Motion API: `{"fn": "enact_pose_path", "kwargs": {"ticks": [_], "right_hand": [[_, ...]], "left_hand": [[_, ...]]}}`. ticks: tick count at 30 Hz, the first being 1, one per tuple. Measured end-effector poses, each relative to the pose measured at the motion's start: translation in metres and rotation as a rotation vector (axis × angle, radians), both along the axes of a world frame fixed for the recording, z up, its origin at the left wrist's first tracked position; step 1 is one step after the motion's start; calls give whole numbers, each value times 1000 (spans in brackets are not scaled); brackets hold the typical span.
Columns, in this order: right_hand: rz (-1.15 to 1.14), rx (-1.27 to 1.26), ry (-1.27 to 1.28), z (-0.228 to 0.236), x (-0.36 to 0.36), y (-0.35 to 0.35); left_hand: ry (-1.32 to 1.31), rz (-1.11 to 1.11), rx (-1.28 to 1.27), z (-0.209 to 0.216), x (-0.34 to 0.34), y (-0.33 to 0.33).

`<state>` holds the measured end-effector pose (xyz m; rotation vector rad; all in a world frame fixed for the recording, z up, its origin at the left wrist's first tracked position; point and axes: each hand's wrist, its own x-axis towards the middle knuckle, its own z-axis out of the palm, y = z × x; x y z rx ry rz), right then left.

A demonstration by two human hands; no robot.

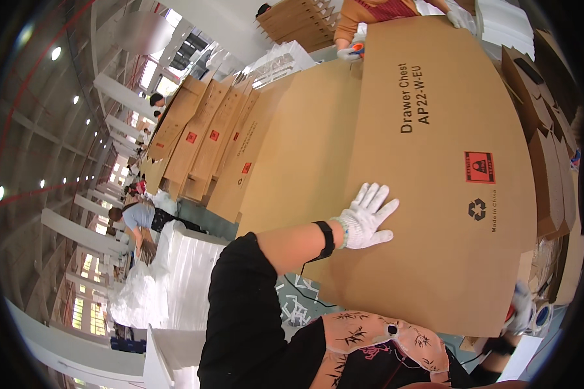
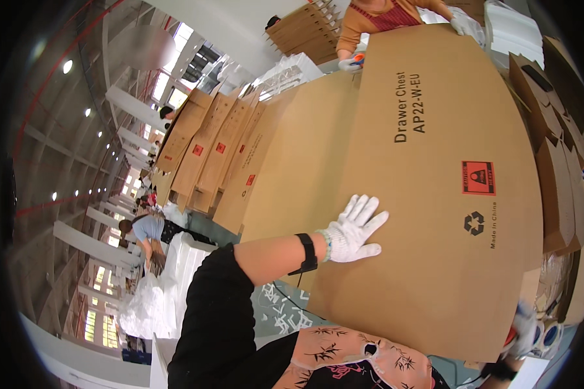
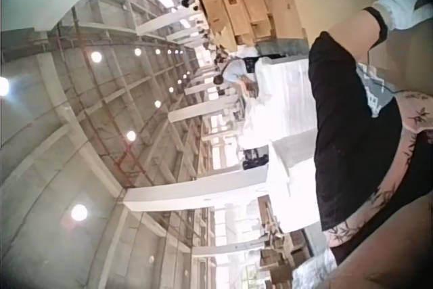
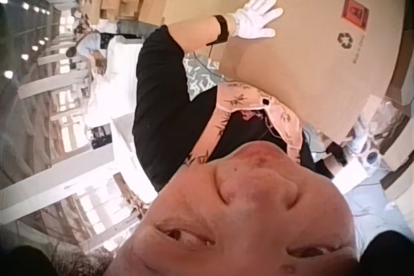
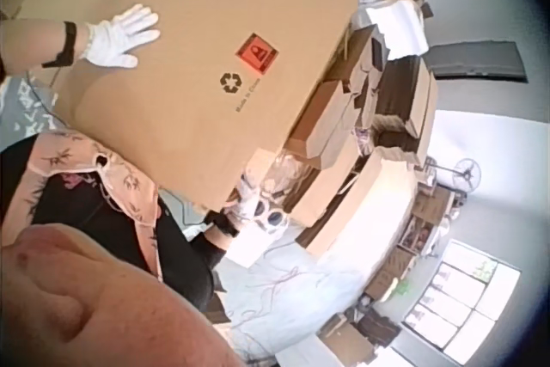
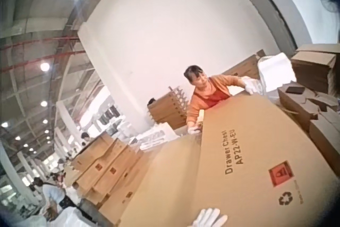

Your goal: The person assembles and packs large cardboard boxes in a warehouse environment. They place white foam inserts into the boxes, fold the cardboard flaps, and seal the boxes using a handheld tape dispenser. The process is repeated for multiple units, with the person handling both the cardboard and foam components.

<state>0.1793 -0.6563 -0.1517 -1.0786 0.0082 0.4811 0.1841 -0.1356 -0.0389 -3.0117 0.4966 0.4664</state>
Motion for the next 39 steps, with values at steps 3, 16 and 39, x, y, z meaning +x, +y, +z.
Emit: {"fn": "enact_pose_path", "kwargs": {"ticks": [3,16,39], "right_hand": [[-98,413,376,-88,-57,19],[-405,-493,-4,-96,-49,233],[52,-418,-119,-124,-40,580]], "left_hand": [[5,-6,-9,2,3,-1],[138,-267,211,43,15,45],[-37,-223,-40,-10,-1,88]]}}
